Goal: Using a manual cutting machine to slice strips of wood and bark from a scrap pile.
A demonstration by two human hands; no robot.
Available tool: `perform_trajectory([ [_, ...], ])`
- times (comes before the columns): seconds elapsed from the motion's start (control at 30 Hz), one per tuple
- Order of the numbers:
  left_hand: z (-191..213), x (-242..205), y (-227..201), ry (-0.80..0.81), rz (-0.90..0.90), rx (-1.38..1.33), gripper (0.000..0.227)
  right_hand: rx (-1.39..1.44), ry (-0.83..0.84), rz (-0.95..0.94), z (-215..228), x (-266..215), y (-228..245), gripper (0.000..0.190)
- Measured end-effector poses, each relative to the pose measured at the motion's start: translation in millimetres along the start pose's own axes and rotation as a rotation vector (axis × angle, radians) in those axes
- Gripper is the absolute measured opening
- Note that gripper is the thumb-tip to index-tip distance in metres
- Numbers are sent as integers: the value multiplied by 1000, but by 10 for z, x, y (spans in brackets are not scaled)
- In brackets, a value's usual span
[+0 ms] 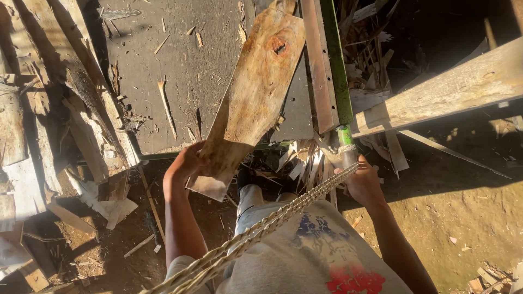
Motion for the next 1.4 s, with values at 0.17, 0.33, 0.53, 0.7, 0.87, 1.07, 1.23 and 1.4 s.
perform_trajectory([
  [0.17,1131,610,1106,-592,-456,139,45,-60,-16,113,184,-232,284,41],
  [0.33,409,536,358,-1194,-444,482,24,-35,-27,35,190,-318,485,39],
  [0.53,-777,595,307,-455,117,-952,46,-150,-52,105,172,-289,424,43],
  [0.7,-940,478,103,-628,178,-1323,41,-161,-50,116,158,-308,423,45],
  [0.87,-922,703,254,-629,180,-1382,37,-99,-23,64,168,-264,374,44],
  [1.07,-549,932,222,-778,193,-1295,33,-118,-30,107,177,-241,370,47],
  [1.23,-260,1263,18,-758,-1,-1514,37,-166,-27,78,190,-222,382,50],
  [1.4,-58,1630,-386,-815,-252,-1358,78,-149,-11,86,195,-223,370,51],
])
Point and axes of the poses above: each hand's wrist, its own x-axis towards the middle knuckle, its own z-axis out of the back of the hand, y = z × x, the point moved 1 cm from there along x, towards the middle knuckle
